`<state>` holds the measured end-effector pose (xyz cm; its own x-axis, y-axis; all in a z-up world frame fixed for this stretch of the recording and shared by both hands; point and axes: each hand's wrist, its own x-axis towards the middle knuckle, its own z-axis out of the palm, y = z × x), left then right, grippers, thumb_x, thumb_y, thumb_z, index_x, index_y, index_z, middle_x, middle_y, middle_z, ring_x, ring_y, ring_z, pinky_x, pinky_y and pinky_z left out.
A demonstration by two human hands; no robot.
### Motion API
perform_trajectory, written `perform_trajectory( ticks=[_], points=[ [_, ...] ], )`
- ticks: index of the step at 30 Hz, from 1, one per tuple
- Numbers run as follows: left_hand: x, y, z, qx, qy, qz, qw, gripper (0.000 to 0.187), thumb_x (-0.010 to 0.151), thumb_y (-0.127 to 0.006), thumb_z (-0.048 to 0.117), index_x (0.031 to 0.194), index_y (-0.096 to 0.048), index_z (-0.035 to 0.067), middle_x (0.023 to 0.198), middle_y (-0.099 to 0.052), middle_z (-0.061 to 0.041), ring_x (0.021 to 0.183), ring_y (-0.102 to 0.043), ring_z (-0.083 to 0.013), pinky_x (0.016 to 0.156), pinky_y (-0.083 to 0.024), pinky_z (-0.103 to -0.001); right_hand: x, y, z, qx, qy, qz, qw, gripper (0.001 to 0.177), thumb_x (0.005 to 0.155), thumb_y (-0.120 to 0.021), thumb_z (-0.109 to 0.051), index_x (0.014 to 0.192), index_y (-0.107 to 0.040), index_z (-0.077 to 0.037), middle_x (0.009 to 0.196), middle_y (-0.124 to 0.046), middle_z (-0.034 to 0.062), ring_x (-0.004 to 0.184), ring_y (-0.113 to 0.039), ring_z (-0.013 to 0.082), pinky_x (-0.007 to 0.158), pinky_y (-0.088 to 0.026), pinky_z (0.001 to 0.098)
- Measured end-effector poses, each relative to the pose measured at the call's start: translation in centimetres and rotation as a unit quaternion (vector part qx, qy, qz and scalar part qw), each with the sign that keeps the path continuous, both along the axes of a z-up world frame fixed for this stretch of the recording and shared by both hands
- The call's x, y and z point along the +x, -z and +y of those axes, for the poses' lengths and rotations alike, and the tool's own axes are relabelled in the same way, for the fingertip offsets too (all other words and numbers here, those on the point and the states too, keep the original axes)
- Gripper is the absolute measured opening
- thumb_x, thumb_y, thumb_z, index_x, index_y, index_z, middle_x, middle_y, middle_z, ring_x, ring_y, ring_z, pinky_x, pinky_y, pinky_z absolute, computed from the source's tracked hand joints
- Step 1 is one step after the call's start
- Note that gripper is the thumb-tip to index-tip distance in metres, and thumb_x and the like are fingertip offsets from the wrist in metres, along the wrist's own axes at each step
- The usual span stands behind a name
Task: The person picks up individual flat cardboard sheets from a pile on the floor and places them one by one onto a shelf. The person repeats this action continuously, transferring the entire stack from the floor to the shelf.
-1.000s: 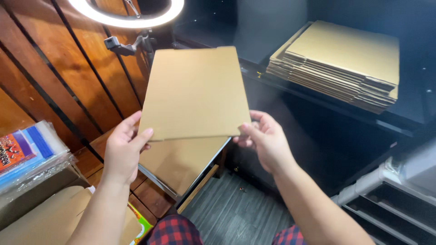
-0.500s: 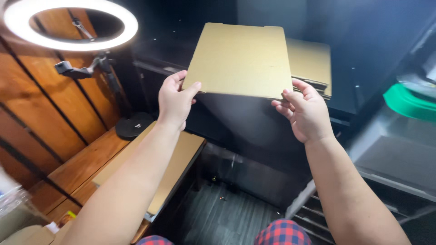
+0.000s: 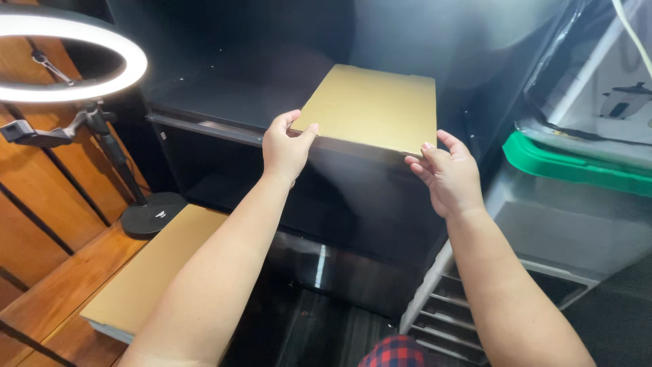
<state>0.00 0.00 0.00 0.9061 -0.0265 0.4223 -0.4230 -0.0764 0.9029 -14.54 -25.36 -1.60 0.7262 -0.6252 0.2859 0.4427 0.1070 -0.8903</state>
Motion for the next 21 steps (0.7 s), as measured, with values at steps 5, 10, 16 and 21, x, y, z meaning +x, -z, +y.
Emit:
perform_trajectory(
  ticks=[5, 10, 16, 21],
  points=[
    [0.3, -0.2, -0.9, 0.001, 0.000, 0.011, 1.000, 0.053, 0.086, -0.083, 0.032, 0.134, -0.068, 0.013, 0.125, -0.073, -0.010, 0.118, -0.070, -0.0218, 0.091, -0.062, -0.030, 0.3, 0.2, 0.0, 0.020, 0.004, -0.007, 1.000, 0.064, 0.097, -0.072, -0.009, 0.153, -0.041, -0.004, 0.100, -0.067, 0.0114, 0.087, -0.079, 0.0304, 0.076, -0.071, 0.0324],
    [-0.9, -0.7, 0.0, -0.009, 0.054, 0.011, 0.998, 0.058, 0.095, -0.076, 0.032, 0.145, -0.058, 0.007, 0.141, -0.064, -0.018, 0.134, -0.060, -0.0290, 0.108, -0.054, -0.039, -0.6, -0.1, 0.7, 0.030, -0.007, -0.011, 0.999, 0.074, 0.094, -0.074, -0.006, 0.156, -0.035, -0.001, 0.101, -0.064, 0.0119, 0.090, -0.079, 0.0317, 0.078, -0.071, 0.0346],
    [-1.7, -0.3, 1.8, -0.029, 0.104, 0.020, 0.994, 0.059, 0.108, -0.055, 0.033, 0.157, -0.040, 0.004, 0.160, -0.044, -0.022, 0.153, -0.036, -0.0332, 0.124, -0.035, -0.050, -2.7, 1.1, -0.2, -0.245, 0.136, 0.030, 0.959, 0.067, 0.094, -0.083, -0.020, 0.150, -0.050, -0.005, 0.114, -0.055, 0.0165, 0.114, -0.063, 0.0295, 0.088, -0.064, 0.0428],
    [0.1, 0.6, 2.0, 0.060, 0.117, -0.035, 0.991, 0.057, 0.111, -0.049, 0.034, 0.161, -0.036, 0.010, 0.166, -0.037, -0.018, 0.157, -0.024, -0.0336, 0.128, -0.025, -0.050, -2.8, 1.4, -1.3, -0.378, 0.189, 0.025, 0.906, 0.052, 0.098, -0.078, -0.034, 0.143, -0.063, -0.012, 0.138, -0.055, 0.0196, 0.140, -0.049, 0.0408, 0.104, -0.053, 0.0500]
  ],
)
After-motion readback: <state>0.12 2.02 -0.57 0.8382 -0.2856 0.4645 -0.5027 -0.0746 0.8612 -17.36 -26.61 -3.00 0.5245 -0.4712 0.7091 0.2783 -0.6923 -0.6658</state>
